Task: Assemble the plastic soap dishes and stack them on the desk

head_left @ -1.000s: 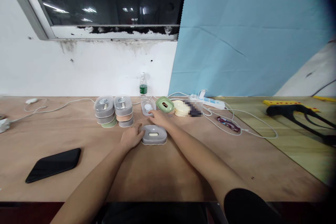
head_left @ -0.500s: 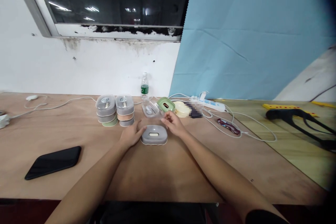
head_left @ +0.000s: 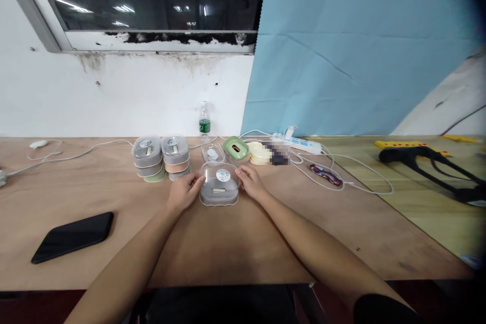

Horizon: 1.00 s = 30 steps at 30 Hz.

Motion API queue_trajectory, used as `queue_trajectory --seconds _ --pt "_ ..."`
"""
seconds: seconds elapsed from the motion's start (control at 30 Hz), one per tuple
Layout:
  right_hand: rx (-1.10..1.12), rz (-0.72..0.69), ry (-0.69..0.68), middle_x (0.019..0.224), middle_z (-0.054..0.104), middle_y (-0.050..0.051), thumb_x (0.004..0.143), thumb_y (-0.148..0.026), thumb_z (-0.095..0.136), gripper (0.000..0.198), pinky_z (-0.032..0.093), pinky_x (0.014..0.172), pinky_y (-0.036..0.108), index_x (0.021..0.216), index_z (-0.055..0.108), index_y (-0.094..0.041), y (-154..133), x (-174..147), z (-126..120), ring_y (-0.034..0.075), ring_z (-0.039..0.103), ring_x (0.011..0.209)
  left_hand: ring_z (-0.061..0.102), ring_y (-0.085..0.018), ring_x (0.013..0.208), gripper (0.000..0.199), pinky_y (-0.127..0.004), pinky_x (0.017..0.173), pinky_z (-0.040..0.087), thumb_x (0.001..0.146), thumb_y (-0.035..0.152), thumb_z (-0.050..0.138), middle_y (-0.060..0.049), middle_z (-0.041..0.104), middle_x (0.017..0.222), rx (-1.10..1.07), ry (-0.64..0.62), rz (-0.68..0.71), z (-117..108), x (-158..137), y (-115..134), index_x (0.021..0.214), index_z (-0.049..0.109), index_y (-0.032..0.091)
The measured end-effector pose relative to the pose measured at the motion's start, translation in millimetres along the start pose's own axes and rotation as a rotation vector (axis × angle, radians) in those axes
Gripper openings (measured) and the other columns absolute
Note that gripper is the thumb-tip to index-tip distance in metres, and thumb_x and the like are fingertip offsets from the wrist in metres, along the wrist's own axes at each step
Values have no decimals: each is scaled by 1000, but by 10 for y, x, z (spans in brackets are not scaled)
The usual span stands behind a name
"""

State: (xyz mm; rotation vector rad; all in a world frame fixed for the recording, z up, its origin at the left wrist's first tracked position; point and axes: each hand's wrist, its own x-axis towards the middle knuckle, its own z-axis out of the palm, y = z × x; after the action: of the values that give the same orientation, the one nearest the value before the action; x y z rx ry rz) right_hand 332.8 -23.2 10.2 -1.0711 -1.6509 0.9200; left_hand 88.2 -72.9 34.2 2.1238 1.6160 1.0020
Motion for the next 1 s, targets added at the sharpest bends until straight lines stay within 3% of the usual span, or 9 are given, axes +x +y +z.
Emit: queue_trajectory --seconds 0.1,0.2,0.4,0.63,0.77,0.9,1.0 --pt "-150 -22 9 50 42 -4 84 -56 45 45 32 49 23 57 42 -20 54 36 -18 11 42 50 55 -15 61 53 -25 55 33 91 57 32 -2 60 62 125 -81 -9 2 21 -18 69 62 18" --pt "-238 -21 -74 53 43 -3 86 -53 42 46 31 52 23 56 44 -19 96 65 -38 11 42 54 53 -15 58 55 -26 53 30 90 57 31 -2 59 59 218 -201 3 10 35 -49 61 59 19" --pt "-463 -77 -200 51 38 -5 89 -48 40 47 24 52 23 53 39 -18 111 67 -61 10 38 53 56 -17 64 50 -27 58 34 90 54 34 -3 64 68 223 -302 -18 15 42 -92 66 63 21" --pt "-477 -127 -304 53 38 -5 89 -45 43 45 23 52 23 54 40 -18 154 112 -160 9 37 52 56 -17 65 56 -26 55 30 91 58 27 -4 64 69 286 -264 -28 36 44 -78 65 59 20" --pt "-401 -132 -282 61 49 -4 85 -43 51 30 29 54 22 68 51 -17 195 120 -197 11 45 58 56 -17 65 56 -26 55 28 90 61 29 -3 63 67 297 -246 -38 48 46 -69 65 58 20" --pt "-386 -126 -246 68 58 -1 85 -46 52 30 34 58 23 88 60 -18 197 98 -174 12 49 60 57 -18 65 58 -26 54 29 88 65 29 -3 64 68 301 -215 -136 40 60 -73 67 60 21" --pt "-440 -119 -259 67 59 0 88 -50 47 36 32 57 24 85 63 -18 168 79 -141 13 50 59 59 -19 69 60 -26 55 31 87 67 28 -3 67 72 294 -176 -205 27 70 -78 69 63 22"
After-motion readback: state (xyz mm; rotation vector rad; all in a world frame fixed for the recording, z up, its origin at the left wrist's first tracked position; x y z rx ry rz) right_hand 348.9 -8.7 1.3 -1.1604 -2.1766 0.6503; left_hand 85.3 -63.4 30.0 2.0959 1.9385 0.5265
